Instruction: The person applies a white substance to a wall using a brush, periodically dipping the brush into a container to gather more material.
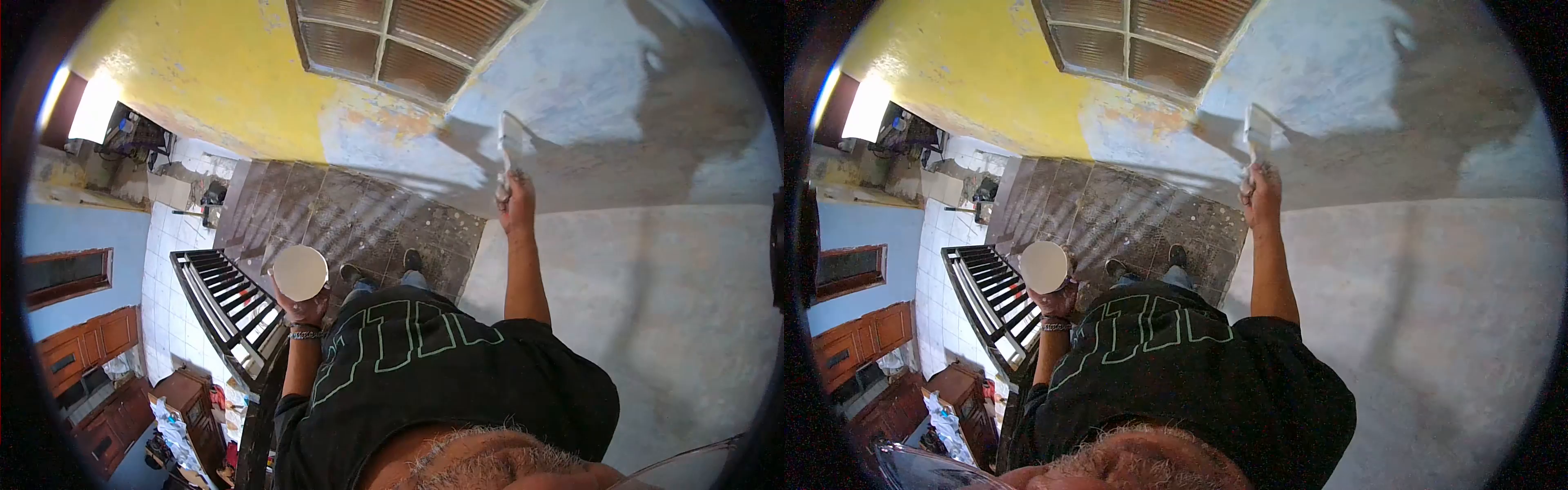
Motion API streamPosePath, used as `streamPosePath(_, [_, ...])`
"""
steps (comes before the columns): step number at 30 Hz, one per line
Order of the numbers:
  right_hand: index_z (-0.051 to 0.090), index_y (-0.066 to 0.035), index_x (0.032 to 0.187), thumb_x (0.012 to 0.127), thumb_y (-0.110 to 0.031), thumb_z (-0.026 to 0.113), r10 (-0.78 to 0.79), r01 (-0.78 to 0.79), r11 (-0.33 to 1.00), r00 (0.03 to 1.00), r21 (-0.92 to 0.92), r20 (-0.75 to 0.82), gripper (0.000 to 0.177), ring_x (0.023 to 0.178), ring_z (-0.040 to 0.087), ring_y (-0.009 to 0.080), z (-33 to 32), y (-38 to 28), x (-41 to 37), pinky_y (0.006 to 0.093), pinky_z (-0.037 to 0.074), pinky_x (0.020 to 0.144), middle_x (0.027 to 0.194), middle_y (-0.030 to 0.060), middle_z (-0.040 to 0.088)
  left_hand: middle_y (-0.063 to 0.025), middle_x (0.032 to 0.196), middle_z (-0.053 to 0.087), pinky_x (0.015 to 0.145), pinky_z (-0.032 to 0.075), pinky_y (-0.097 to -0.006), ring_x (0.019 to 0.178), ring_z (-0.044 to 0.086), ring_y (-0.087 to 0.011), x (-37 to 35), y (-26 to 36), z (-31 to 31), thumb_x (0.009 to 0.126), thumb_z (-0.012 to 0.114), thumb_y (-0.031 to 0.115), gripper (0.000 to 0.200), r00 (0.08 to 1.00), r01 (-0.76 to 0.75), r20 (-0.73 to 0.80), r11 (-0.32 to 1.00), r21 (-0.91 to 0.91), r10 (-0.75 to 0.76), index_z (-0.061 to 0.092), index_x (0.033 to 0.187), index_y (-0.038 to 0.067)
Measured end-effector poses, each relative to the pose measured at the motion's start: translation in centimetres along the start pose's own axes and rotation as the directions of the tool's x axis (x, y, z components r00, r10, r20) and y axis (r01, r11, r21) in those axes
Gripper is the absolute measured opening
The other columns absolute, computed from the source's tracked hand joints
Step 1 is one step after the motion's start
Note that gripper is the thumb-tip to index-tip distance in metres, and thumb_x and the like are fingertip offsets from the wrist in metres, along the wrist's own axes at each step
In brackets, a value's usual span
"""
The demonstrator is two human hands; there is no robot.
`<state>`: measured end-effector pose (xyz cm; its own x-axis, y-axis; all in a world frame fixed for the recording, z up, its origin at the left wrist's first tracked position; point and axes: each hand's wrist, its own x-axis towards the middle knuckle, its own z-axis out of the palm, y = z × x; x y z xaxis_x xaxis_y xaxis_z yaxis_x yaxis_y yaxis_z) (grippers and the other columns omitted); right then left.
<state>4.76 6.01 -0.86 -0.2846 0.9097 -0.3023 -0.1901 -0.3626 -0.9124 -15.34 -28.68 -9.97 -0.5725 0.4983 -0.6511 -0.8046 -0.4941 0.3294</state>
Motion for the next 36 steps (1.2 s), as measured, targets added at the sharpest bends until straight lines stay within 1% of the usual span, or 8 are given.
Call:
streamPosePath(3, [0.049, -0.011, 0.082, 0.082, -0.018, 0.058, 0.129, -0.128, 0.992, 0.99, 0.017, -0.049, 0.011, 0.043, 0.04, 0.0076, -2.9, 6.0, 2.8, 0.0208, 0.029, 0.035, 0.063, -0.0009, 0.045, -0.0058, 0.099, 0.059, 0.053, 0.048, -0.0309, 0.077, 0.059, -0.0211, -0.9, -0.3, 1.5, 0.08, 0.04, 0.064, 0.061, 0.95, -0.303, 0.048, 0.868, 0.393, 0.31, 0.052, 0.11, 0.012])
streamPosePath(9, [0.05, -0.009, 0.075, 0.081, -0.017, 0.058, 0.235, -0.255, 0.965, 0.946, -0.066, -0.225, 0.013, 0.041, 0.039, 0.0078, -5.7, 9.0, 6.6, 0.0223, 0.03, 0.035, 0.058, -0.0011, 0.042, -0.0075, 0.125, 0.045, 0.07, 0.05, -0.0389, 0.107, 0.049, -0.0264, -0.2, 1.0, -1.8, 0.073, 0.052, 0.057, 0.071, 0.972, -0.075, 0.231, 0.988, 0.132, 0.043, 0.037, 0.13, 0.016])
streamPosePath(11, [0.049, -0.009, 0.071, 0.081, -0.015, 0.057, -0.084, 0.058, 0.99, 0.976, -0.131, -0.2, 0.015, 0.04, 0.038, 0.0077, -4.3, 3.7, 4.9, 0.022, 0.029, 0.035, 0.056, -0.0014, 0.041, -0.0072, 0.125, 0.046, 0.068, 0.05, -0.0386, 0.109, 0.048, -0.0266, -0.7, 0.6, -0.5, 0.074, 0.052, 0.056, 0.067, 0.97, 0.001, 0.241, 1.0, 0.024, -0.007, 0.04, 0.128, 0.018])
streamPosePath(17, [0.045, -0.009, 0.093, 0.085, -0.017, 0.054, -0.209, 0.206, 0.977, 0.975, -0.047, -0.078, 0.014, 0.044, 0.041, 0.0085, -2.9, -4.5, -1.5, 0.023, 0.03, 0.036, 0.07, 0.0016, 0.05, -0.0155, 0.12, 0.051, 0.055, 0.051, -0.0338, 0.094, 0.058, -0.0297, -0.1, -0.1, 0.2, 0.077, 0.039, 0.065, 0.075, 0.982, -0.091, 0.175, 0.993, 0.071, 0.077, 0.042, 0.125, 0.007])
streamPosePath(20, [0.041, -0.007, 0.097, 0.088, -0.021, 0.051, -0.284, 0.279, 0.959, 0.953, -0.054, -0.103, 0.019, 0.044, 0.039, 0.0079, -2.7, -3.2, -1.7, 0.0223, 0.03, 0.036, 0.072, 0.0018, 0.049, -0.0099, 0.127, 0.045, 0.066, 0.051, -0.0389, 0.11, 0.049, -0.0298, 0.4, 0.0, -0.4, 0.073, 0.052, 0.058, 0.069, 0.953, -0.189, 0.288, 0.934, 0.304, 0.099, 0.041, 0.127, 0.017])
streamPosePath(26, [0.041, -0.009, 0.092, 0.091, -0.026, 0.046, -0.401, 0.397, 0.913, 0.915, -0.093, -0.034, 0.018, 0.039, 0.039, 0.0086, -4.0, 6.6, 6.0, 0.0225, 0.032, 0.033, 0.064, 0.0016, 0.047, -0.0094, 0.125, 0.046, 0.066, 0.051, -0.0371, 0.108, 0.049, -0.029, 0.4, -0.4, 0.7, 0.074, 0.05, 0.056, 0.068, 0.954, -0.017, 0.299, 0.994, 0.107, -0.015, 0.04, 0.128, 0.017])
streamPosePath(33, [0.046, -0.009, 0.084, 0.088, -0.027, 0.048, 0.159, -0.189, 0.969, 0.97, -0.159, -0.183, 0.018, 0.035, 0.038, 0.0108, -6.2, 14.7, 3.4, 0.0258, 0.03, 0.031, 0.059, 0.0015, 0.045, -0.0105, 0.117, 0.053, 0.06, 0.05, -0.0339, 0.098, 0.056, -0.0272, 0.5, -1.1, 0.6, 0.061, 0.048, 0.076, 0.09, 0.983, -0.135, 0.158, 0.957, 0.256, 0.096, 0.041, 0.128, 0.016])
streamPosePath(36, [0.048, -0.009, 0.08, 0.087, -0.029, 0.049, 0.142, -0.163, 0.981, 0.972, -0.102, -0.185, 0.022, 0.039, 0.04, 0.0104, -5.3, 9.7, 3.1, 0.0254, 0.031, 0.033, 0.06, 0.0002, 0.045, -0.0098, 0.116, 0.054, 0.056, 0.049, -0.0336, 0.093, 0.058, -0.026, 1.2, -0.7, -0.1, 0.064, 0.048, 0.073, 0.085, 0.985, 0.013, 0.169, 0.991, 0.135, -0.036, 0.043, 0.126, 0.016])
